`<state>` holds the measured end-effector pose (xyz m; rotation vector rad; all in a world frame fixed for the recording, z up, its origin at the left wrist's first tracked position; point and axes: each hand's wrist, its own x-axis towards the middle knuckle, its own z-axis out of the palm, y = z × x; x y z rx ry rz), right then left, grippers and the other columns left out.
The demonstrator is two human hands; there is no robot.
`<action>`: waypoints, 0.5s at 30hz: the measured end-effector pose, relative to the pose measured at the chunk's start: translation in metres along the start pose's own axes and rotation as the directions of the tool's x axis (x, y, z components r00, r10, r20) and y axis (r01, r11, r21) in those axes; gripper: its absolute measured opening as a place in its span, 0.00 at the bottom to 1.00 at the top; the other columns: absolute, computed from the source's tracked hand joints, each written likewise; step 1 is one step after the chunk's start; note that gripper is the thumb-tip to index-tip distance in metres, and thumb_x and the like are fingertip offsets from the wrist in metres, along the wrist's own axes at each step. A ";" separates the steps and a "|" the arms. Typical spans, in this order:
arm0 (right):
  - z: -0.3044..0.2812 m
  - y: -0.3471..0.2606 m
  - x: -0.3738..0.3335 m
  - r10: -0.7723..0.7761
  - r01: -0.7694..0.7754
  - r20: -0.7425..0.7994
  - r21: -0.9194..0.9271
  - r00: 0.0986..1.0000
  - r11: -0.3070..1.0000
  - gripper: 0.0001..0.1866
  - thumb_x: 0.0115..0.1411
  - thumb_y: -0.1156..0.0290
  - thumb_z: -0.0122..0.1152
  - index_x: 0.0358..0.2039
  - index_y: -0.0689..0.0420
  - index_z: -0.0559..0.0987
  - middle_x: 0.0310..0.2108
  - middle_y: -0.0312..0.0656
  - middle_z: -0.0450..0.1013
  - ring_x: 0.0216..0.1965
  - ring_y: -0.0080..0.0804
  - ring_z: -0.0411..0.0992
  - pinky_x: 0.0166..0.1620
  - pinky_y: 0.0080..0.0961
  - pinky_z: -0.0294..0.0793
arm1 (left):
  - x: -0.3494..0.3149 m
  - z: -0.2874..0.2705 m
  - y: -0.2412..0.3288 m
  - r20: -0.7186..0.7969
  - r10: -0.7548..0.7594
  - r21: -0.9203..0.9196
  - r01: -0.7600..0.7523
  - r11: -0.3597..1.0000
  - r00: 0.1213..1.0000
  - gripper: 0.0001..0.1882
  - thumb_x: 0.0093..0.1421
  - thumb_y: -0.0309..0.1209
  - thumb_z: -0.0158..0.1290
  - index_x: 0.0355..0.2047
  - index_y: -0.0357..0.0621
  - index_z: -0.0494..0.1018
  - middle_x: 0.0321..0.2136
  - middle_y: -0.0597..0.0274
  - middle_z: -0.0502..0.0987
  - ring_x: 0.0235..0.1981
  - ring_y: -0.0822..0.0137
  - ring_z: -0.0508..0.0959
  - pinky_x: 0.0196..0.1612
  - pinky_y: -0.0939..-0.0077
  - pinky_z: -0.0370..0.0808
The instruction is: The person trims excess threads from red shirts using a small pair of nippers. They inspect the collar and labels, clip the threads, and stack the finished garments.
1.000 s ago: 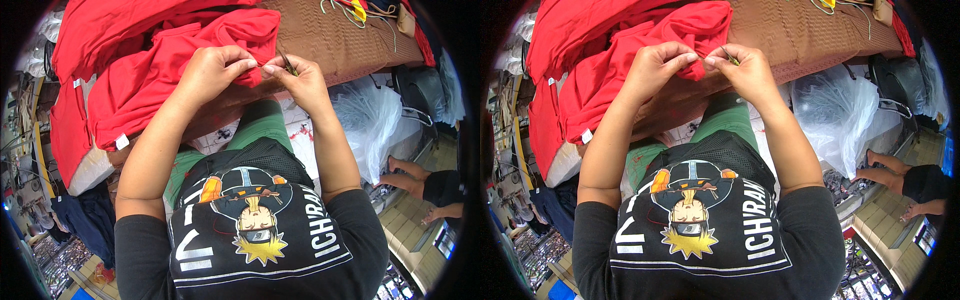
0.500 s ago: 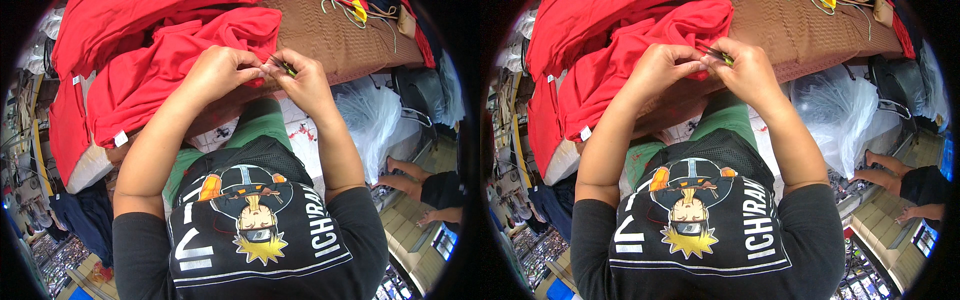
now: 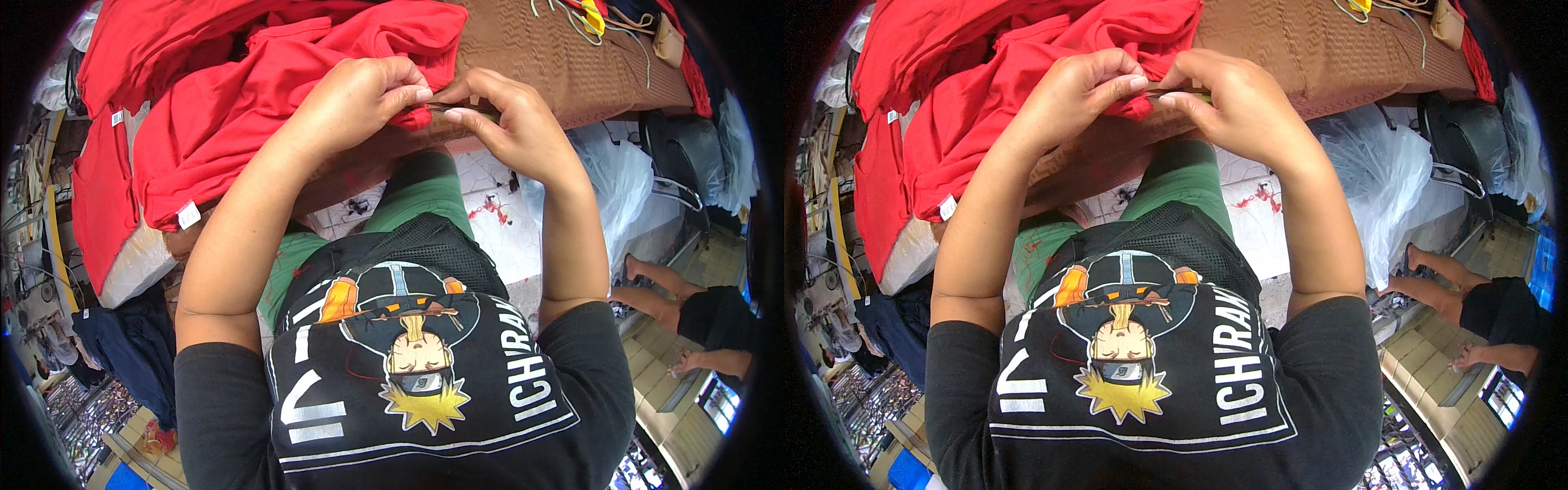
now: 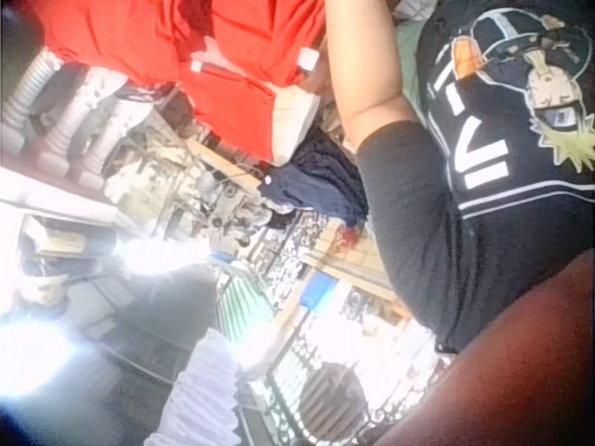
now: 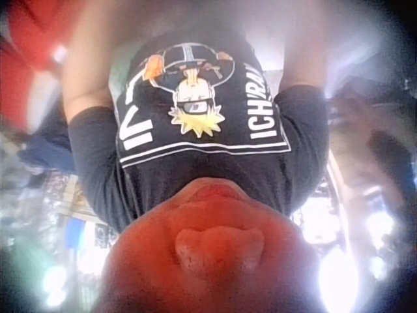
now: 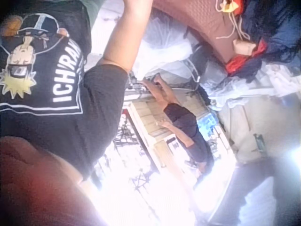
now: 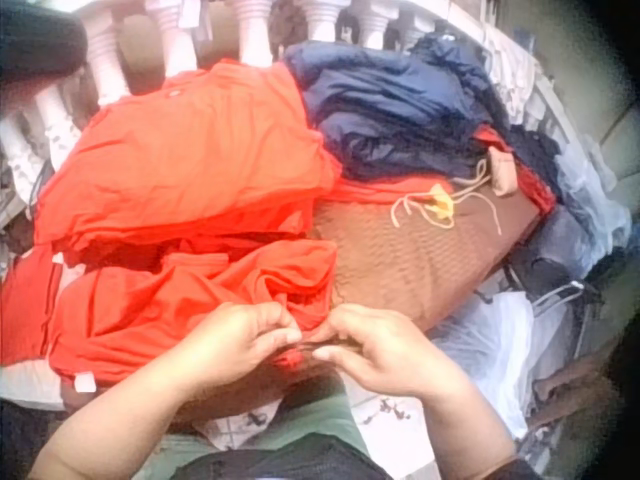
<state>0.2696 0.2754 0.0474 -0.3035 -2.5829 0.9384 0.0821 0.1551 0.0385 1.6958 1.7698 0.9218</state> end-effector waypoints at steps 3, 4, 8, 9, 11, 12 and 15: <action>0.004 0.000 0.003 -0.011 0.011 0.000 0.002 1.000 1.000 0.10 0.53 0.69 0.64 0.33 0.58 0.76 0.29 0.49 0.75 0.32 0.48 0.73 0.35 0.37 0.71 | 0.000 0.002 -0.001 -0.014 0.012 -0.011 -0.012 1.000 1.000 0.10 0.63 0.33 0.53 0.35 0.36 0.75 0.24 0.64 0.76 0.28 0.77 0.73 0.34 0.78 0.72; 0.004 0.000 0.004 -0.010 0.009 0.019 0.015 1.000 1.000 0.09 0.53 0.68 0.64 0.33 0.58 0.77 0.29 0.49 0.75 0.32 0.49 0.74 0.35 0.37 0.72 | 0.000 0.002 -0.002 -0.019 0.014 -0.014 -0.014 1.000 1.000 0.10 0.63 0.33 0.53 0.35 0.37 0.75 0.24 0.64 0.77 0.28 0.76 0.74 0.34 0.78 0.72; 0.000 -0.004 0.006 -0.024 0.032 0.117 -0.064 0.993 0.997 0.10 0.53 0.67 0.64 0.32 0.58 0.77 0.30 0.49 0.75 0.34 0.49 0.75 0.36 0.38 0.72 | -0.002 -0.003 0.008 -0.052 0.047 -0.085 -0.051 0.995 0.998 0.09 0.62 0.32 0.54 0.34 0.37 0.76 0.27 0.61 0.78 0.33 0.70 0.77 0.39 0.74 0.72; -0.004 -0.006 0.007 -0.031 0.048 0.146 -0.116 0.989 0.992 0.10 0.53 0.67 0.64 0.32 0.58 0.77 0.30 0.49 0.76 0.34 0.49 0.75 0.36 0.39 0.73 | -0.003 -0.007 0.010 -0.104 0.186 -0.046 -0.191 0.980 0.977 0.09 0.62 0.32 0.53 0.32 0.37 0.76 0.28 0.60 0.78 0.34 0.69 0.77 0.40 0.72 0.72; -0.018 -0.006 0.008 -0.008 0.034 0.161 -0.162 0.987 0.986 0.11 0.53 0.72 0.63 0.36 0.61 0.76 0.32 0.48 0.75 0.35 0.43 0.74 0.39 0.33 0.72 | -0.009 -0.025 0.020 -0.055 0.350 -0.080 -0.354 0.932 0.935 0.11 0.62 0.32 0.51 0.28 0.37 0.77 0.29 0.58 0.78 0.35 0.67 0.77 0.42 0.71 0.70; -0.028 -0.003 0.006 0.018 0.013 0.161 -0.193 0.987 0.981 0.11 0.53 0.74 0.63 0.37 0.62 0.76 0.33 0.47 0.75 0.36 0.40 0.74 0.40 0.31 0.72 | -0.015 -0.043 0.037 0.044 0.395 -0.171 -0.383 0.908 0.917 0.12 0.62 0.32 0.50 0.26 0.37 0.77 0.30 0.57 0.78 0.36 0.66 0.76 0.43 0.70 0.69; -0.050 0.001 0.003 0.096 -0.062 0.157 -0.207 0.983 0.976 0.15 0.51 0.72 0.66 0.39 0.63 0.76 0.33 0.43 0.75 0.35 0.32 0.74 0.40 0.27 0.72 | -0.031 -0.069 0.061 0.123 0.369 -0.202 -0.341 0.918 0.921 0.15 0.61 0.32 0.48 0.21 0.38 0.77 0.30 0.56 0.78 0.35 0.66 0.76 0.44 0.71 0.67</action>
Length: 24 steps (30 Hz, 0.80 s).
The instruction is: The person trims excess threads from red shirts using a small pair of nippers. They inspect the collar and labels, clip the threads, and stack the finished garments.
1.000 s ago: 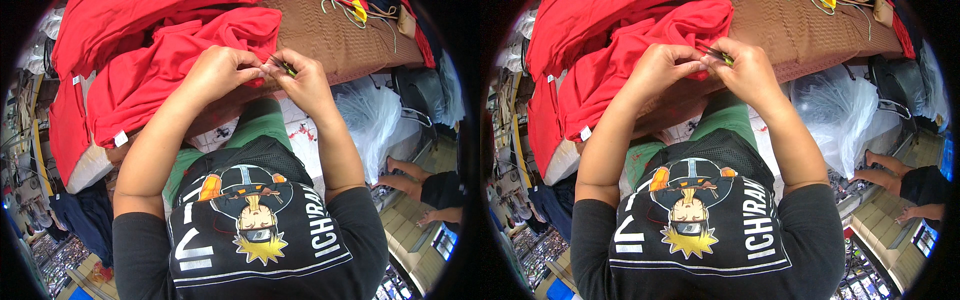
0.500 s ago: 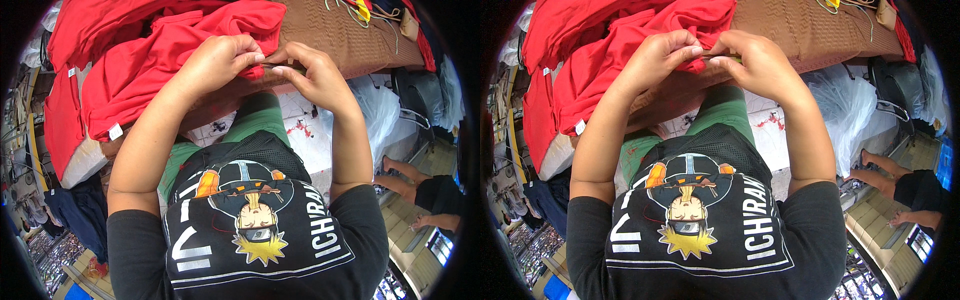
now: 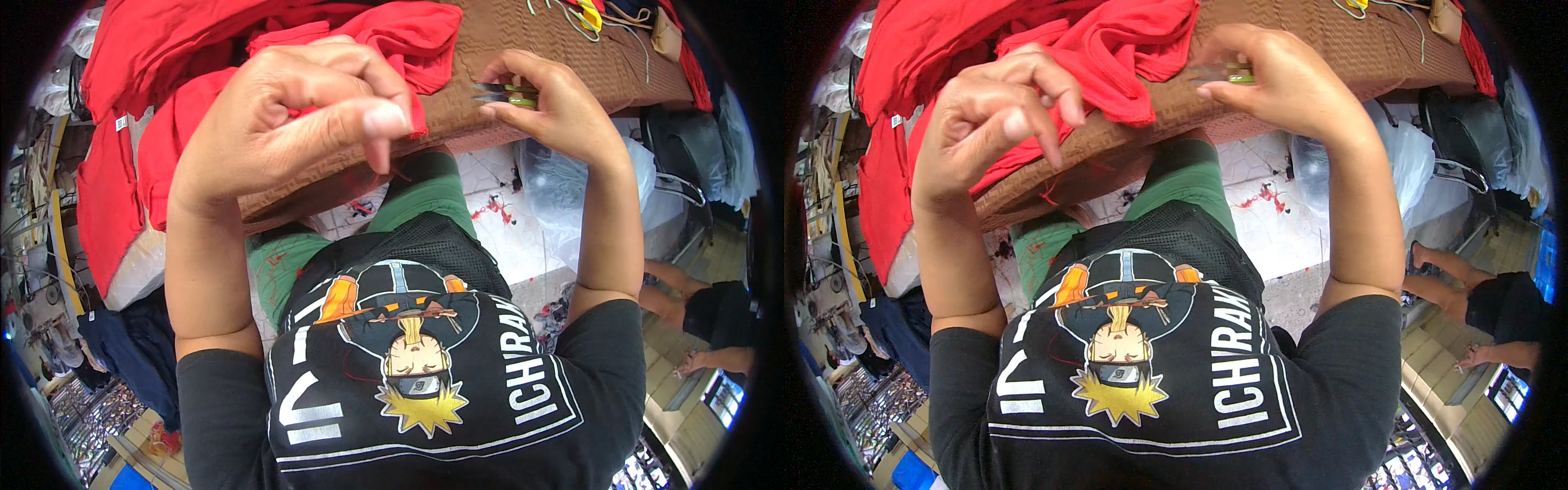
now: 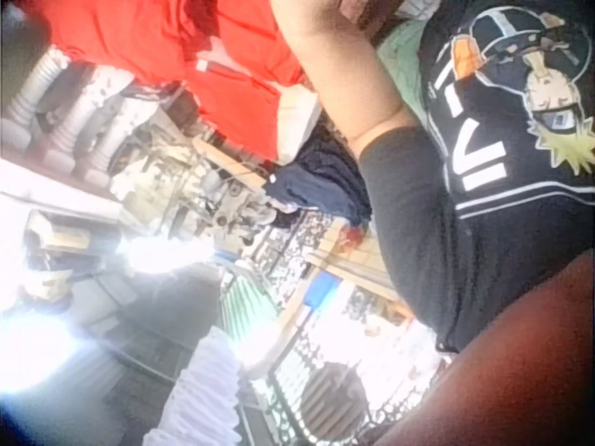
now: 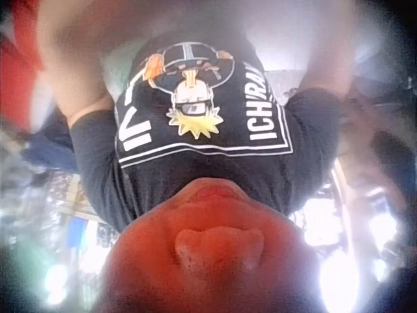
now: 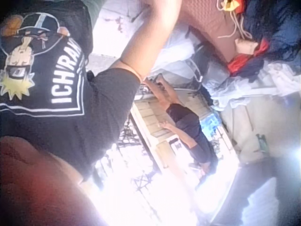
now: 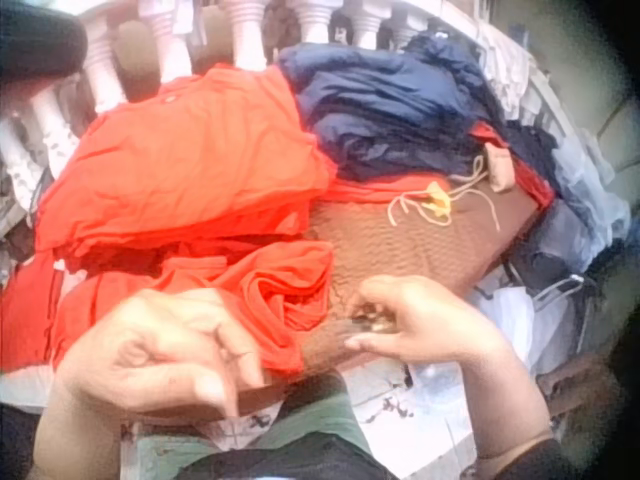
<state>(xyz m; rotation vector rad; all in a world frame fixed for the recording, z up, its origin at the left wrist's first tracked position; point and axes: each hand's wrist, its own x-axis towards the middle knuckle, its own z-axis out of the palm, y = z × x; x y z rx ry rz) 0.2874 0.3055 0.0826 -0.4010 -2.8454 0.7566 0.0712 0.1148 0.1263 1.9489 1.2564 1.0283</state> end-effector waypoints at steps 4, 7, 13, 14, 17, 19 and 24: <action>0.019 0.012 -0.004 0.095 -0.132 0.137 0.296 0.986 0.946 0.15 0.52 0.75 0.66 0.42 0.61 0.78 0.36 0.39 0.77 0.36 0.21 0.74 0.41 0.22 0.74 | 0.006 0.007 -0.024 -0.036 0.022 0.284 -0.010 0.959 0.999 0.09 0.61 0.26 0.48 0.31 0.38 0.78 0.33 0.56 0.79 0.40 0.61 0.78 0.49 0.66 0.68; 0.061 0.003 -0.001 -0.018 0.018 -0.005 0.459 1.000 0.888 0.17 0.48 0.69 0.72 0.38 0.60 0.81 0.33 0.43 0.80 0.35 0.28 0.78 0.40 0.26 0.76 | 0.011 0.028 -0.053 -0.032 0.027 0.497 -0.008 0.868 0.999 0.12 0.58 0.20 0.49 0.42 0.42 0.76 0.40 0.57 0.78 0.50 0.58 0.75 0.55 0.61 0.67; 0.104 -0.002 0.003 0.253 -0.178 -0.004 0.699 0.968 0.693 0.07 0.55 0.73 0.66 0.34 0.61 0.81 0.27 0.34 0.78 0.31 0.16 0.72 0.37 0.19 0.73 | 0.011 0.040 -0.064 -0.129 -0.082 0.512 0.137 0.848 0.988 0.15 0.56 0.22 0.52 0.45 0.44 0.75 0.43 0.57 0.77 0.50 0.57 0.74 0.53 0.64 0.69; 0.101 -0.004 0.003 0.289 -0.195 -0.001 0.733 0.957 0.651 0.05 0.57 0.72 0.64 0.33 0.59 0.81 0.25 0.28 0.74 0.30 0.12 0.68 0.35 0.15 0.70 | 0.008 0.042 -0.061 -0.165 -0.069 0.492 0.143 0.859 0.984 0.14 0.56 0.23 0.53 0.44 0.44 0.75 0.42 0.57 0.78 0.48 0.57 0.75 0.52 0.64 0.70; 0.105 0.007 0.005 0.246 -0.065 -0.131 0.754 0.960 0.653 0.05 0.58 0.71 0.64 0.32 0.59 0.80 0.24 0.26 0.72 0.28 0.12 0.66 0.33 0.15 0.68 | -0.005 0.044 -0.056 -0.269 -0.004 0.470 0.135 0.872 0.963 0.13 0.55 0.25 0.57 0.42 0.42 0.75 0.39 0.56 0.78 0.43 0.59 0.77 0.48 0.67 0.72; 0.106 0.009 0.004 0.246 -0.072 -0.124 0.748 0.961 0.660 0.06 0.57 0.70 0.65 0.31 0.58 0.80 0.24 0.25 0.71 0.28 0.11 0.65 0.33 0.14 0.67 | -0.021 0.045 -0.063 -0.328 0.077 0.515 0.110 0.850 0.941 0.13 0.53 0.28 0.60 0.40 0.41 0.76 0.36 0.56 0.78 0.39 0.60 0.78 0.44 0.69 0.73; 0.105 -0.006 -0.008 0.191 -0.069 -0.129 0.627 0.973 0.776 0.09 0.52 0.73 0.69 0.32 0.60 0.78 0.28 0.29 0.72 0.31 0.14 0.66 0.37 0.16 0.69 | -0.064 0.062 -0.069 -0.377 -0.116 0.561 0.326 0.761 0.919 0.18 0.45 0.33 0.67 0.34 0.41 0.74 0.32 0.59 0.77 0.33 0.61 0.76 0.38 0.70 0.73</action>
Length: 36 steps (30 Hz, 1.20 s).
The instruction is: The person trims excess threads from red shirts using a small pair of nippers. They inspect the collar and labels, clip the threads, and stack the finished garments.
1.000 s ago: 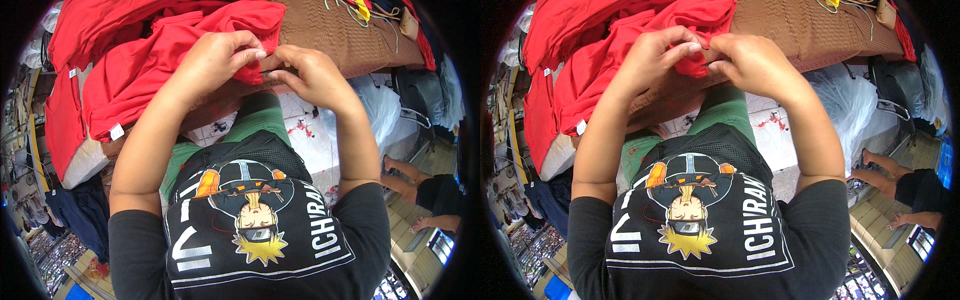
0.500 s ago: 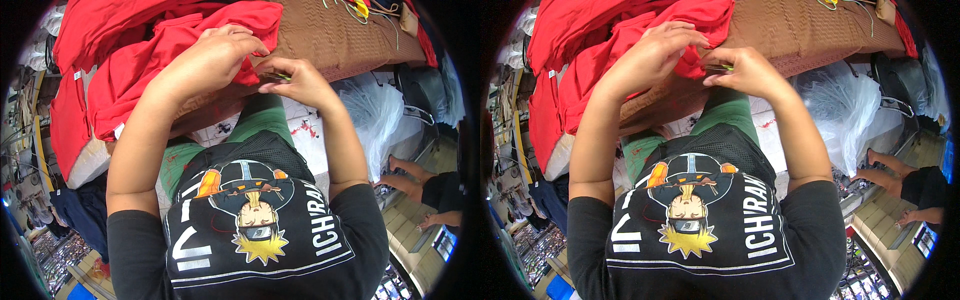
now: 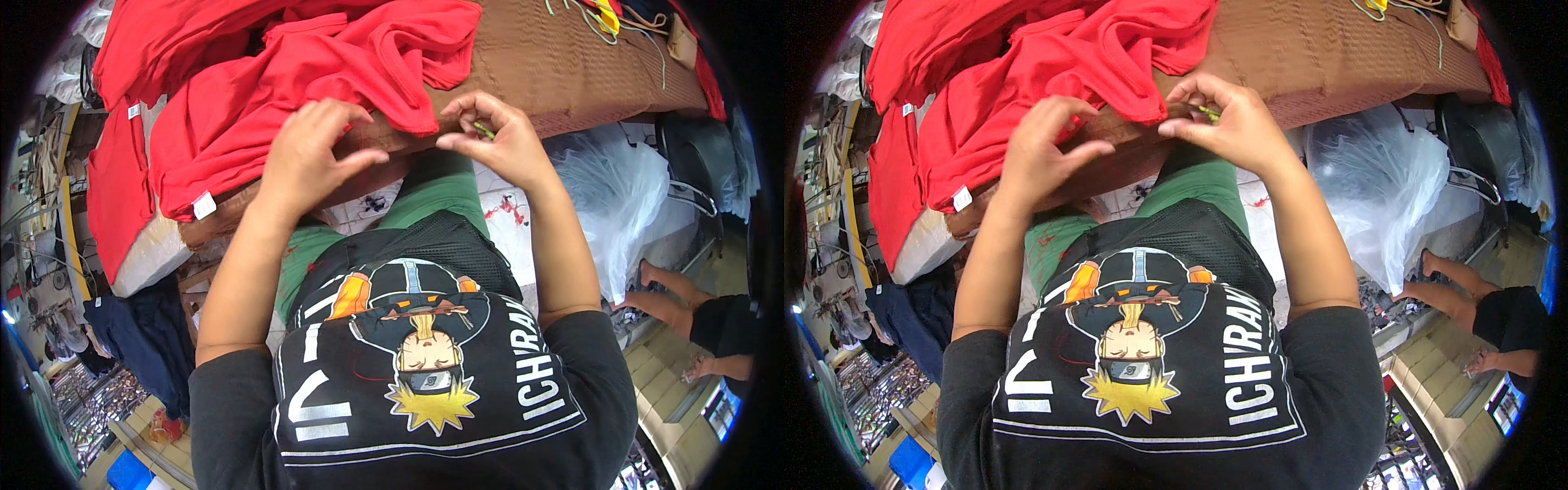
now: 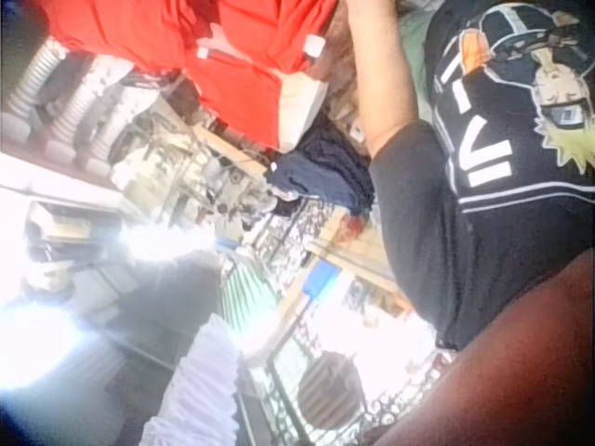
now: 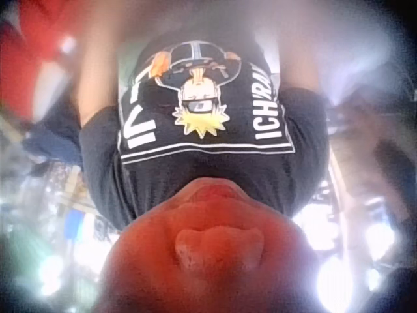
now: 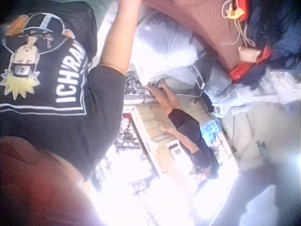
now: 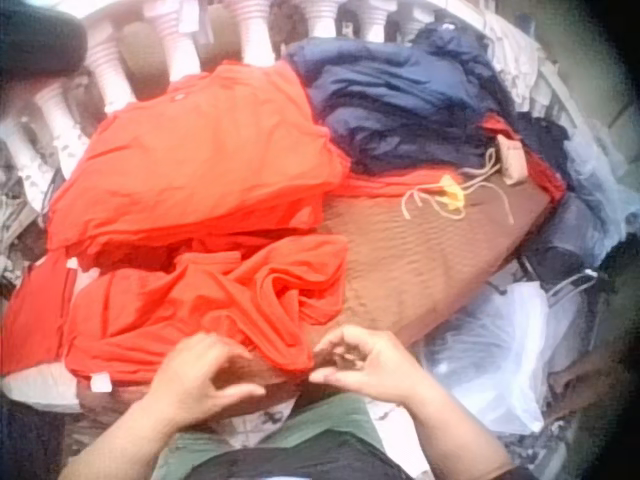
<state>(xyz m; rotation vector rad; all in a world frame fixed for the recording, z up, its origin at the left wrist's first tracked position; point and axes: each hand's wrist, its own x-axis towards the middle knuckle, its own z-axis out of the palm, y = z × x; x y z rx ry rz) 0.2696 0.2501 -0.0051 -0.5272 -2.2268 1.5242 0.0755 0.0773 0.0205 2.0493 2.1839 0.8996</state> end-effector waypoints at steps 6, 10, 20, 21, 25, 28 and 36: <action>0.023 0.012 0.004 -0.202 0.173 -0.128 -0.211 0.971 0.962 0.12 0.50 0.73 0.70 0.35 0.61 0.78 0.28 0.40 0.74 0.28 0.29 0.72 0.35 0.24 0.72 | -0.030 0.019 -0.003 -0.088 -0.136 -0.093 0.128 0.987 0.987 0.09 0.49 0.32 0.64 0.28 0.42 0.78 0.29 0.59 0.78 0.34 0.61 0.79 0.36 0.71 0.74; 0.017 0.009 0.008 -0.142 0.127 -0.205 -0.084 0.968 0.988 0.08 0.52 0.74 0.68 0.32 0.62 0.81 0.27 0.38 0.74 0.29 0.24 0.71 0.35 0.20 0.69 | -0.010 -0.036 0.025 0.843 -0.073 -0.162 0.381 0.910 0.533 0.10 0.53 0.33 0.62 0.30 0.40 0.78 0.25 0.60 0.79 0.29 0.64 0.80 0.34 0.73 0.75; 0.016 -0.018 0.007 0.106 -0.038 -0.211 0.302 0.972 0.952 0.05 0.56 0.76 0.65 0.32 0.65 0.81 0.28 0.36 0.77 0.32 0.20 0.72 0.39 0.18 0.71 | 0.048 0.009 0.025 -0.039 0.017 -0.145 -0.023 0.989 0.999 0.15 0.52 0.27 0.62 0.42 0.43 0.78 0.37 0.58 0.80 0.39 0.64 0.79 0.43 0.73 0.77; 0.014 -0.018 0.006 0.048 0.014 -0.251 0.242 0.967 0.970 0.05 0.56 0.76 0.64 0.32 0.64 0.81 0.28 0.36 0.77 0.31 0.20 0.72 0.38 0.18 0.71 | 0.049 0.012 0.025 -0.030 -0.021 -0.186 0.015 0.982 0.999 0.15 0.52 0.27 0.62 0.42 0.44 0.78 0.36 0.58 0.80 0.37 0.65 0.79 0.42 0.73 0.77; 0.007 -0.020 0.004 -0.075 0.111 -0.287 0.114 0.955 0.987 0.05 0.59 0.76 0.60 0.33 0.64 0.80 0.27 0.36 0.77 0.30 0.19 0.72 0.38 0.19 0.72 | 0.051 0.019 0.024 -0.038 -0.080 -0.284 0.066 0.957 0.996 0.15 0.53 0.27 0.61 0.42 0.45 0.78 0.32 0.60 0.80 0.29 0.69 0.78 0.36 0.75 0.76; 0.000 -0.029 0.006 -0.097 0.113 -0.244 0.052 0.965 0.992 0.05 0.61 0.75 0.57 0.32 0.64 0.78 0.26 0.37 0.77 0.31 0.19 0.72 0.38 0.21 0.72 | 0.053 0.019 0.024 -0.047 -0.022 -0.288 0.008 0.957 0.999 0.14 0.52 0.28 0.62 0.41 0.46 0.79 0.29 0.61 0.79 0.27 0.69 0.76 0.33 0.74 0.75; -0.002 -0.037 0.006 -0.214 0.177 -0.148 -0.231 0.966 0.957 0.05 0.58 0.74 0.58 0.31 0.63 0.73 0.26 0.49 0.72 0.30 0.47 0.72 0.35 0.34 0.70 | 0.056 0.019 0.028 -0.129 0.167 0.056 -0.160 0.985 0.978 0.10 0.50 0.31 0.62 0.35 0.49 0.81 0.22 0.63 0.75 0.28 0.63 0.74 0.35 0.71 0.73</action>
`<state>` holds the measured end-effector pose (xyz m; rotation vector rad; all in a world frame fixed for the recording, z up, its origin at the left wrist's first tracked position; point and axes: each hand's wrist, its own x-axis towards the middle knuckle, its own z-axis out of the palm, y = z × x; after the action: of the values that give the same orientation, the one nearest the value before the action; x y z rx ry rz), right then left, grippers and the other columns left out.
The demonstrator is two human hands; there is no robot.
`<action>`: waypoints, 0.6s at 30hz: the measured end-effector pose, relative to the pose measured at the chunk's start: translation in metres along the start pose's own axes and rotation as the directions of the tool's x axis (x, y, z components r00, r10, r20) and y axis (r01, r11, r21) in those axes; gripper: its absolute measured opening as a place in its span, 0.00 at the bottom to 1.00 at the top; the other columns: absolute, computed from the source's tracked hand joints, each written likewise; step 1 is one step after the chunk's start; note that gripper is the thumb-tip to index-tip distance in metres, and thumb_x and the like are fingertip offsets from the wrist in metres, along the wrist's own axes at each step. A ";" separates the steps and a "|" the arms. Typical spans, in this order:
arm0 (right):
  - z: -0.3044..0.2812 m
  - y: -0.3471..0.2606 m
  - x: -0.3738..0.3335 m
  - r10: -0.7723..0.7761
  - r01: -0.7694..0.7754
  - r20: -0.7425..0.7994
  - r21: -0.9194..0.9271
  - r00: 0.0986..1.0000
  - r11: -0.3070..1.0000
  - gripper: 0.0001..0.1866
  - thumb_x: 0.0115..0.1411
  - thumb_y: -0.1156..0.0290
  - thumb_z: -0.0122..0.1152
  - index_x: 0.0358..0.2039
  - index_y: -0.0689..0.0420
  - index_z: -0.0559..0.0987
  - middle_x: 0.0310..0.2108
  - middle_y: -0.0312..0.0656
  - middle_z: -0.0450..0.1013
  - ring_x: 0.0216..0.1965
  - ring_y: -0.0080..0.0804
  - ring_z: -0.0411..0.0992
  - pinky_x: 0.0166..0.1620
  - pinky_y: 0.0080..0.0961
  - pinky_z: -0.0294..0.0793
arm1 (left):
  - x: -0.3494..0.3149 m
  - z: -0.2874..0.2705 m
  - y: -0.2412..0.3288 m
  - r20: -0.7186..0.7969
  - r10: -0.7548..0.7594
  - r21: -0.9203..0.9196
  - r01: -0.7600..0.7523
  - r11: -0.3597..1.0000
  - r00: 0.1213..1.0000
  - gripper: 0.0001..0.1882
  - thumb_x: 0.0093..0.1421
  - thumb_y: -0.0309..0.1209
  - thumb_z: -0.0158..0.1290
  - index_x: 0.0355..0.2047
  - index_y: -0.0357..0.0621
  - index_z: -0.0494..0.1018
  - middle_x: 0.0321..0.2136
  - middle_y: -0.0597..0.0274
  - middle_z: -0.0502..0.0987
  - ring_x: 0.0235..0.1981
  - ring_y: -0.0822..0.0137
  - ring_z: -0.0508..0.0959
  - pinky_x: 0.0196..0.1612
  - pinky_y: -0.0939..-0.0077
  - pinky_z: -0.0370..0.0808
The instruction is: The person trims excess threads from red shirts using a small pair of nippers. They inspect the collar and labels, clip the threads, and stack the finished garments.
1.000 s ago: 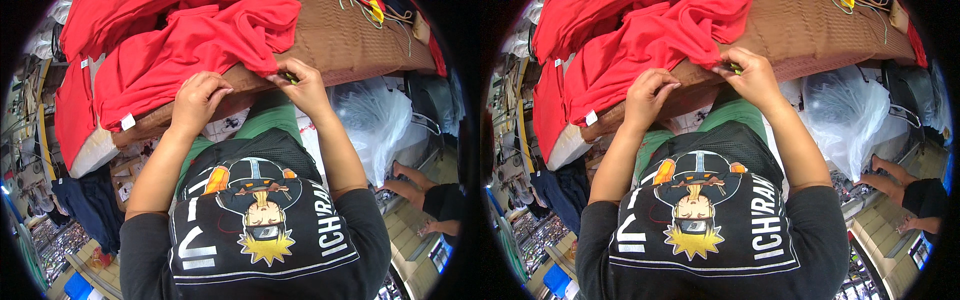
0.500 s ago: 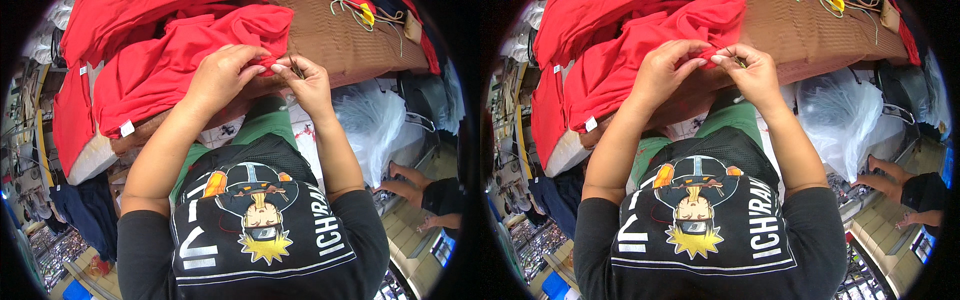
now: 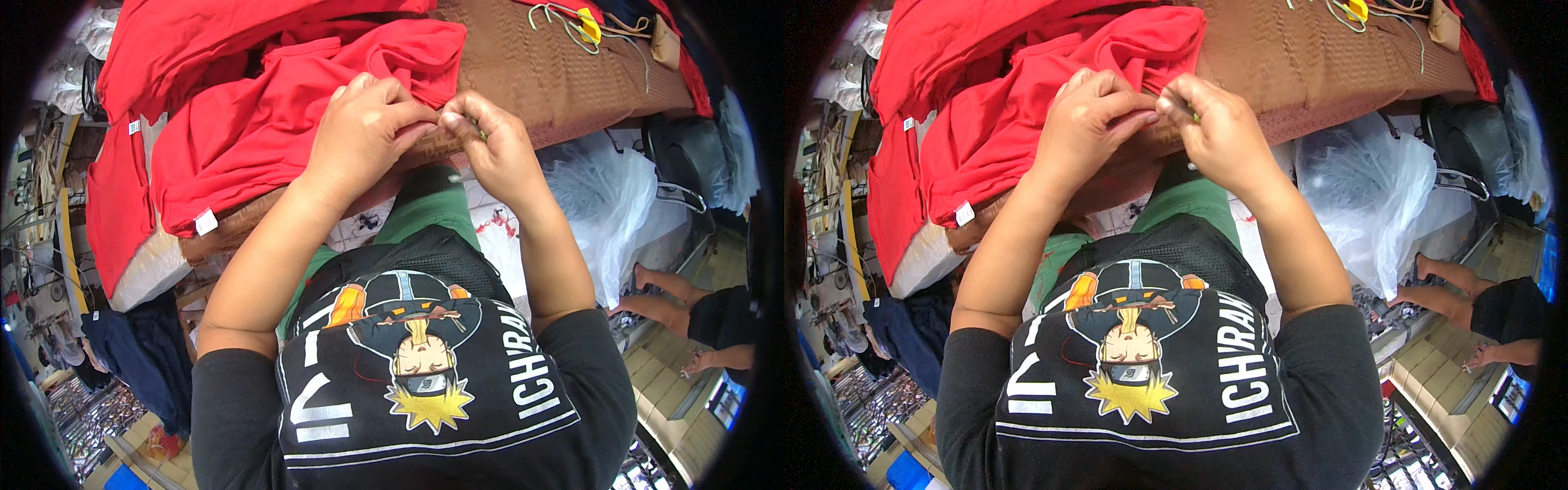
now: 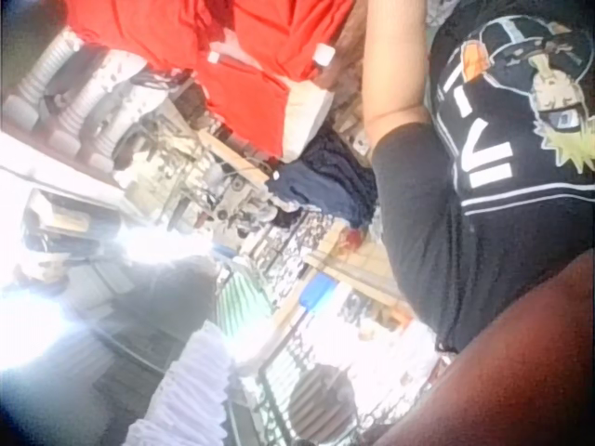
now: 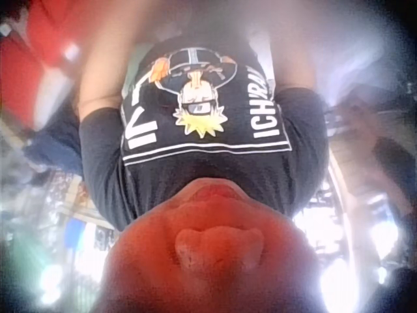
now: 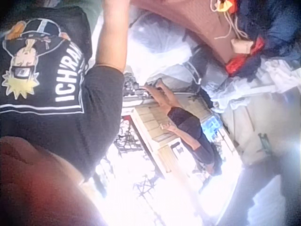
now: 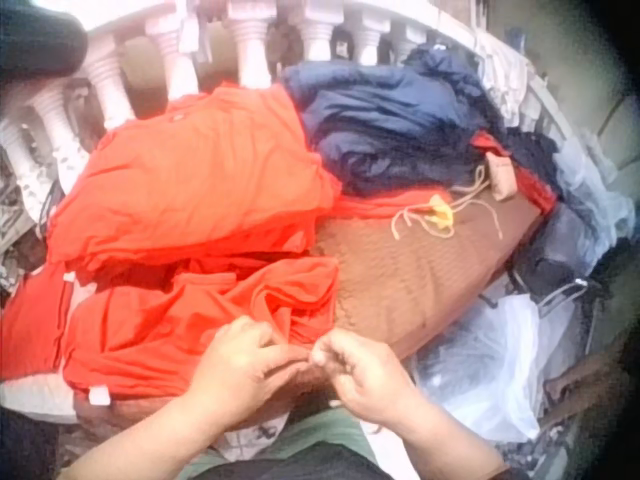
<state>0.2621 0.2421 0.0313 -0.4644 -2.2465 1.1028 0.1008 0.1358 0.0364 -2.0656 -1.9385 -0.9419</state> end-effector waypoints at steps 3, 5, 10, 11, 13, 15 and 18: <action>-0.003 -0.015 -0.001 0.034 -0.031 0.066 -0.034 0.997 0.999 0.06 0.58 0.74 0.59 0.32 0.62 0.73 0.27 0.49 0.73 0.31 0.49 0.73 0.35 0.35 0.71 | 0.004 -0.002 0.009 -0.036 -0.005 -0.006 0.004 1.000 0.999 0.08 0.51 0.29 0.62 0.34 0.48 0.80 0.24 0.63 0.77 0.30 0.61 0.77 0.35 0.71 0.75; -0.011 -0.026 -0.003 0.031 -0.035 0.169 0.021 0.985 0.999 0.09 0.56 0.73 0.63 0.35 0.61 0.74 0.29 0.48 0.75 0.33 0.44 0.76 0.37 0.33 0.73 | 0.003 -0.003 0.012 -0.006 -0.104 -0.123 0.103 0.987 0.995 0.08 0.50 0.27 0.61 0.33 0.46 0.80 0.26 0.62 0.79 0.31 0.61 0.79 0.35 0.70 0.76; -0.025 -0.039 -0.008 0.053 -0.095 0.269 0.144 0.962 0.985 0.10 0.54 0.75 0.65 0.36 0.61 0.76 0.32 0.46 0.77 0.33 0.38 0.77 0.38 0.30 0.75 | -0.001 -0.014 0.022 0.060 -0.290 -0.329 0.294 0.898 0.955 0.08 0.49 0.26 0.61 0.32 0.45 0.80 0.28 0.60 0.80 0.31 0.60 0.80 0.35 0.69 0.76; -0.024 -0.036 -0.008 0.058 -0.099 0.242 0.163 0.969 0.982 0.09 0.55 0.75 0.64 0.36 0.61 0.76 0.32 0.46 0.77 0.33 0.38 0.77 0.38 0.30 0.75 | -0.001 -0.013 0.021 0.022 -0.255 -0.323 0.248 0.913 0.967 0.08 0.50 0.26 0.61 0.33 0.45 0.80 0.28 0.60 0.80 0.30 0.60 0.80 0.35 0.69 0.76; -0.024 -0.032 0.000 0.060 -0.082 0.209 0.099 0.976 0.992 0.08 0.53 0.80 0.61 0.34 0.62 0.76 0.31 0.48 0.76 0.34 0.44 0.76 0.39 0.32 0.74 | 0.001 -0.012 0.017 -0.015 -0.083 -0.199 0.079 0.977 0.996 0.08 0.50 0.27 0.61 0.33 0.45 0.80 0.28 0.59 0.80 0.30 0.60 0.80 0.35 0.70 0.76; -0.023 -0.024 0.008 -0.110 0.116 0.110 -0.049 0.988 0.992 0.09 0.51 0.82 0.60 0.35 0.62 0.75 0.31 0.49 0.75 0.35 0.47 0.75 0.39 0.33 0.74 | 0.003 -0.011 0.012 0.000 0.005 -0.155 -0.005 0.988 1.000 0.08 0.51 0.27 0.62 0.33 0.45 0.81 0.27 0.59 0.80 0.30 0.60 0.80 0.35 0.70 0.76; -0.022 -0.022 0.015 -0.186 0.209 0.132 -0.187 0.974 0.960 0.12 0.49 0.81 0.59 0.36 0.62 0.74 0.33 0.51 0.74 0.36 0.51 0.74 0.40 0.37 0.73 | 0.002 -0.009 0.008 0.075 -0.031 -0.219 0.047 0.975 0.997 0.07 0.52 0.29 0.62 0.32 0.44 0.81 0.27 0.58 0.80 0.28 0.59 0.80 0.35 0.71 0.76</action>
<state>0.2633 0.2504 0.0652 -0.2540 -2.4555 0.8235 0.1056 0.1316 0.0469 -2.2140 -1.9975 -1.1557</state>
